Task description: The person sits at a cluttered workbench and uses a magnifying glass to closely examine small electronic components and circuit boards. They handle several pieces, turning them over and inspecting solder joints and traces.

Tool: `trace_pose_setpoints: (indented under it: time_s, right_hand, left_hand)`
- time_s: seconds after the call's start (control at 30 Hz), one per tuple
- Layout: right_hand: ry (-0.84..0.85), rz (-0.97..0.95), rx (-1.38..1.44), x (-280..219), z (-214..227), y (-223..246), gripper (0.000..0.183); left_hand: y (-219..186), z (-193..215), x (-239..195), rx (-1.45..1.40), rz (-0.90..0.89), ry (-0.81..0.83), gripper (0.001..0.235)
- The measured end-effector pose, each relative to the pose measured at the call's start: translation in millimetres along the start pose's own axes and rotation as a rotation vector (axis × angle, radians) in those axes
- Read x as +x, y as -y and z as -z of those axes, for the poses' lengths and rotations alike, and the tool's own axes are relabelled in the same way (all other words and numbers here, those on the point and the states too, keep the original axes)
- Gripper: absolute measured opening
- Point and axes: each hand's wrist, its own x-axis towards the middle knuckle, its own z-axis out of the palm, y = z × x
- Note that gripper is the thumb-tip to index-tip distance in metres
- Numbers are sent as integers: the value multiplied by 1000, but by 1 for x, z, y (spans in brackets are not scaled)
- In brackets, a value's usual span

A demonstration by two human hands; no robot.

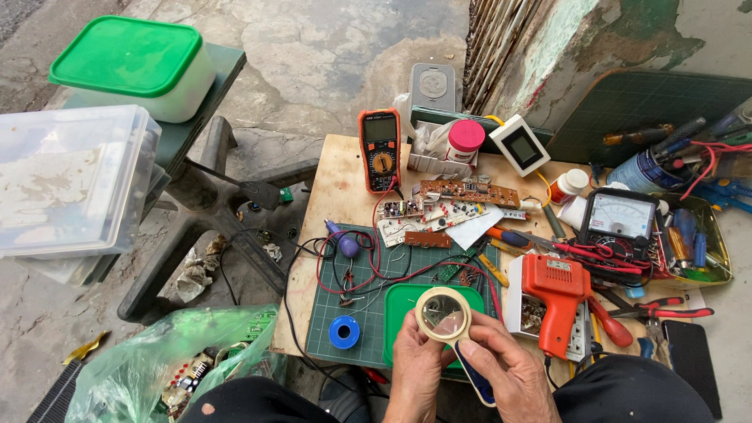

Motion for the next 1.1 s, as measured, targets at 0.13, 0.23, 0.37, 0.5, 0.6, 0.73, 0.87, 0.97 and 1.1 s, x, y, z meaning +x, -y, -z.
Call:
trace_pose_setpoints:
  time_s: [0.13, 0.23, 0.37, 0.5, 0.6, 0.73, 0.87, 0.97, 1.1]
  right_hand:
    - [11, -49, 37, -1, -2, 2, 31]
    - [-16, -73, 57, -1, -2, 5, 28]
    - [-12, -43, 35, 0, -2, 4, 29]
    - [-5, -29, 32, 0, -2, 3, 29]
    - [-16, -59, 31, -1, -2, 8, 29]
    - [-5, -39, 16, -1, -2, 7, 29]
    - [-5, -56, 46, -1, -2, 7, 30]
    - [-1, -56, 51, -1, -3, 6, 30]
    - [-15, -34, 36, -1, -3, 2, 30]
  left_hand:
    - [1, 1, 0, -10, -15, 7, 38]
    - [-4, -2, -4, 12, 9, -1, 38]
    - [0, 1, 0, -2, -10, 12, 40]
    - [-1, 0, -2, -18, -10, 8, 40]
    - [-4, -1, -4, -3, -3, 7, 44]
    - [-2, -1, -2, -8, -7, 12, 42]
    - [-1, -1, -2, -3, 1, 8, 40]
    - [-4, -2, -4, 4, 2, 4, 39]
    - [-9, -5, -8, 32, 8, 2, 41]
